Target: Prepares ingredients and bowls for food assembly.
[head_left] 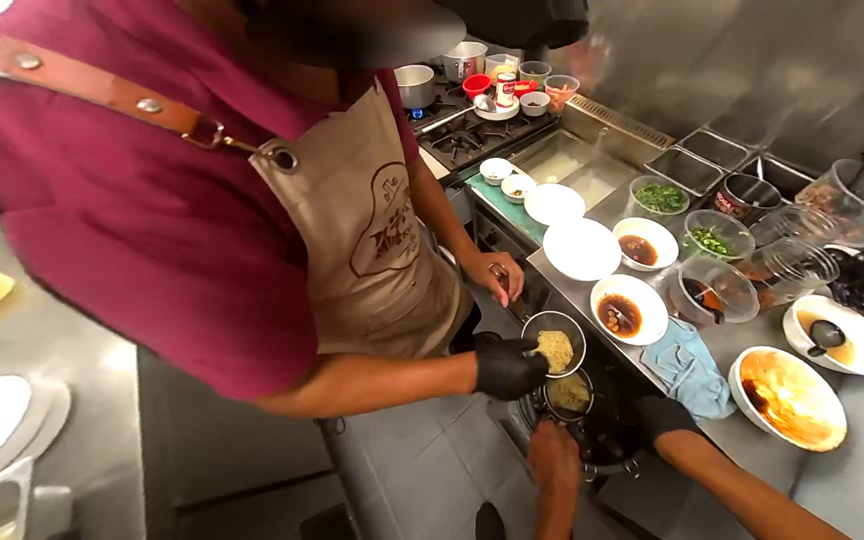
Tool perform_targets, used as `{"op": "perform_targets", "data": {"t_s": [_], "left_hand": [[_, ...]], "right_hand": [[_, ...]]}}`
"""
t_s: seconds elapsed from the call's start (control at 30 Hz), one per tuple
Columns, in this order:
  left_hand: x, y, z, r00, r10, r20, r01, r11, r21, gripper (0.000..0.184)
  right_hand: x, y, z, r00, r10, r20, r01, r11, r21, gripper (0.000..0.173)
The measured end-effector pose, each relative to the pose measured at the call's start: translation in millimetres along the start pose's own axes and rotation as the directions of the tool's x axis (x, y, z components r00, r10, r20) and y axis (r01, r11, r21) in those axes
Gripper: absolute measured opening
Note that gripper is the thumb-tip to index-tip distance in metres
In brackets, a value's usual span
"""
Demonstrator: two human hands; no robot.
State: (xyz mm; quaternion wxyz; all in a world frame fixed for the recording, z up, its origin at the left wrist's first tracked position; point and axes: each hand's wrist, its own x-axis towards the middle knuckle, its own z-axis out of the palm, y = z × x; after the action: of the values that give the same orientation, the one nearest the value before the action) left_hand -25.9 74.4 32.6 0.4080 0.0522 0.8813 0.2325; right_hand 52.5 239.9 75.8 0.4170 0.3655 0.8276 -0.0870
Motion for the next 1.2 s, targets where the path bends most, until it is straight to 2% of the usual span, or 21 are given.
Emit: {"op": "perform_targets", "data": {"t_s": [0.07,0.13,0.23,0.3,0.4,0.5,0.57,0.63,0.7,0.77,0.83,0.87,0.93,1.0,1.07,1.13,1.2], "left_hand": [[-4.8,4.3,0.8,1.0,0.003,-0.006,-0.003,1.0,-0.013,0.038],[-3.1,3.1,2.2,1.0,-0.004,-0.014,0.004,1.0,-0.021,0.036],[2.7,-5.8,8.5,1.0,-0.023,0.006,0.024,1.0,-0.019,0.037],[4.3,-6.8,7.3,1.0,-0.027,0.006,0.027,0.999,-0.017,0.038],[-1.8,-0.1,1.4,1.0,-0.014,-0.001,0.014,1.0,-0.017,0.038],[-4.6,0.1,4.3,1.0,-0.017,-0.013,0.017,0.999,-0.041,0.038],[-0.1,-7.8,7.1,0.999,-0.036,0.004,0.036,0.999,-0.031,0.038],[5.2,-8.4,9.6,0.999,-0.046,0.02,0.047,0.999,-0.021,0.037],[6.8,-5.1,7.4,0.999,-0.042,0.026,0.043,0.999,-0.019,0.037],[4.4,1.1,4.0,0.999,-0.046,0.028,0.047,0.999,-0.022,0.037],[0.6,8.5,0.3,0.997,-0.063,0.033,0.064,0.998,-0.012,0.037],[1.2,10.0,-1.4,0.997,-0.068,0.034,0.068,0.998,-0.007,0.036],[4.6,3.4,0.5,0.996,-0.074,0.049,0.074,0.997,-0.001,0.036],[11.9,-1.1,4.9,0.995,-0.072,0.069,0.072,0.997,0.0,0.036],[17.0,-3.1,2.7,0.996,-0.066,0.055,0.067,0.998,-0.006,0.036],[12.5,1.6,-1.6,0.998,-0.057,0.041,0.058,0.998,-0.014,0.036],[5.9,8.6,-5.8,0.998,-0.043,0.036,0.043,0.999,-0.002,0.035]], "right_hand": [[17.2,-9.2,13.3,0.998,-0.011,0.055,0.009,0.999,0.047,0.04],[27.8,1.3,17.9,1.0,-0.011,0.01,0.01,0.999,0.05,0.039],[-1.3,28.1,2.3,0.997,-0.006,-0.081,0.005,1.0,-0.011,0.038],[-11.1,24.0,-5.9,0.998,0.011,-0.055,-0.013,1.0,-0.027,0.039],[18.6,-5.5,7.1,0.999,0.02,0.039,-0.021,1.0,0.015,0.042],[48.1,-0.5,29.3,0.998,0.016,0.053,-0.018,0.999,0.044,0.042],[28.2,11.6,17.9,1.0,0.01,-0.03,-0.01,1.0,0.001,0.042],[7.7,18.0,-0.2,0.999,0.01,-0.053,-0.012,0.999,-0.039,0.037],[-0.7,1.2,-11.5,1.0,0.017,0.003,-0.016,0.999,-0.035,0.039],[-0.9,-16.2,-9.0,0.992,-0.005,0.125,0.006,1.0,-0.007,0.042],[1.2,-13.7,-2.0,0.963,-0.01,0.269,0.027,0.998,-0.061,0.043],[-2.8,-8.4,-4.8,0.96,-0.014,0.279,0.037,0.996,-0.077,0.041],[-26.0,0.4,-21.8,0.989,-0.014,0.148,0.02,0.999,-0.037,0.036],[-19.6,14.1,-28.7,1.0,0.011,-0.029,-0.013,0.996,-0.09,0.035],[-7.5,9.3,-27.3,0.998,0.021,-0.052,-0.027,0.994,-0.104,0.037],[-0.7,-7.9,-20.0,0.999,0.02,0.032,-0.019,0.999,-0.045,0.037],[-3.3,-20.5,-17.9,0.98,0.007,0.198,0.001,0.999,-0.04,0.04]]}}
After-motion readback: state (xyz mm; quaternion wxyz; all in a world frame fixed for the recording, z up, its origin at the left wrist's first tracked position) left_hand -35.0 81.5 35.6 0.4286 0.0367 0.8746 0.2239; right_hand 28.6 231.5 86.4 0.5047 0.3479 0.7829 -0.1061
